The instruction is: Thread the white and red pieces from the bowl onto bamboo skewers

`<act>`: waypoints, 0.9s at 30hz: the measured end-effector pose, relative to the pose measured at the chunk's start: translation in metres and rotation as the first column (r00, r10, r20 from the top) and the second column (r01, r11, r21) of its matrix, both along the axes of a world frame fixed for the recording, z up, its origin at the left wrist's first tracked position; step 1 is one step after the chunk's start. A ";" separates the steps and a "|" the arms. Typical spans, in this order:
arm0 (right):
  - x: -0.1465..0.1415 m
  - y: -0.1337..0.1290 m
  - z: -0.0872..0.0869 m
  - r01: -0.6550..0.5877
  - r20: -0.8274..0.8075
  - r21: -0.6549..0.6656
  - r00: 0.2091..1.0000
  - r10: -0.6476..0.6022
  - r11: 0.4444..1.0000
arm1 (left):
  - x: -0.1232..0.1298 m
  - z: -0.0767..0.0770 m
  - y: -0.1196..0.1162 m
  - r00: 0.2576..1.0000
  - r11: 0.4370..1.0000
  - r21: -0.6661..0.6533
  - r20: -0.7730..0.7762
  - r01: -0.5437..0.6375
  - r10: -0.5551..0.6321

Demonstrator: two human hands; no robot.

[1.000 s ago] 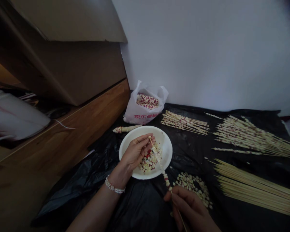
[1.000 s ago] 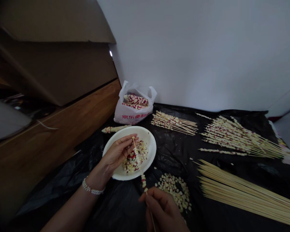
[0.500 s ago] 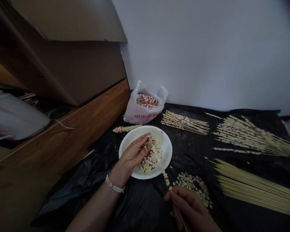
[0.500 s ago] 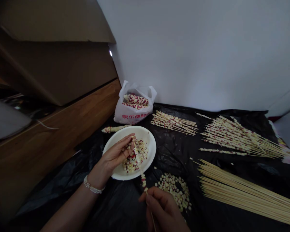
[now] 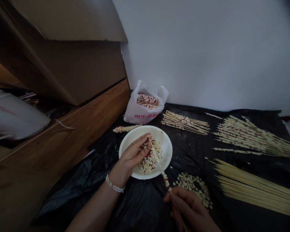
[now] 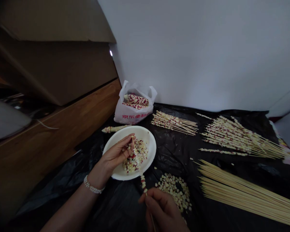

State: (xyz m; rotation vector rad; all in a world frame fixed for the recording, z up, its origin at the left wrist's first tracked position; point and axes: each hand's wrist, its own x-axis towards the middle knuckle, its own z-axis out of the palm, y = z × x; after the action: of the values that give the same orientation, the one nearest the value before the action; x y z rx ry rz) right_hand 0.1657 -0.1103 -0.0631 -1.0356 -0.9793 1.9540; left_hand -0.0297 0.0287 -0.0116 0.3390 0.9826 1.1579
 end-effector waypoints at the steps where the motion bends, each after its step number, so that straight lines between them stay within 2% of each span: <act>1: 0.000 0.000 0.000 0.003 -0.001 -0.004 1.000 -0.003 1.000 | 0.000 0.000 0.000 1.000 1.000 -0.002 0.004 0.000 0.000; 7: -0.001 -0.002 0.000 0.003 0.015 -0.003 1.000 -0.003 1.000 | 0.000 0.000 0.001 0.998 1.000 -0.003 0.059 -0.015 0.015; 14: -0.001 -0.001 0.000 0.010 0.040 0.016 0.999 -0.010 1.000 | 0.002 0.003 0.000 0.998 1.000 -0.012 0.051 -0.028 0.028; 21: -0.001 -0.002 -0.001 0.012 0.004 -0.021 1.000 -0.012 1.000 | 0.001 0.003 0.001 1.000 1.000 -0.010 0.007 -0.004 0.004; 27: -0.001 -0.001 0.000 0.018 0.032 0.005 0.999 -0.018 1.000 | 0.002 0.004 0.000 0.997 0.999 -0.014 0.064 -0.032 0.033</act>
State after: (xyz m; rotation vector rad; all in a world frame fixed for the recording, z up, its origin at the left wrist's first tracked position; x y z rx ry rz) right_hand 0.1647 -0.1113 -0.0631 -1.0723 -0.9883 1.9250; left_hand -0.0281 0.0290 -0.0077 0.2751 0.9419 1.1846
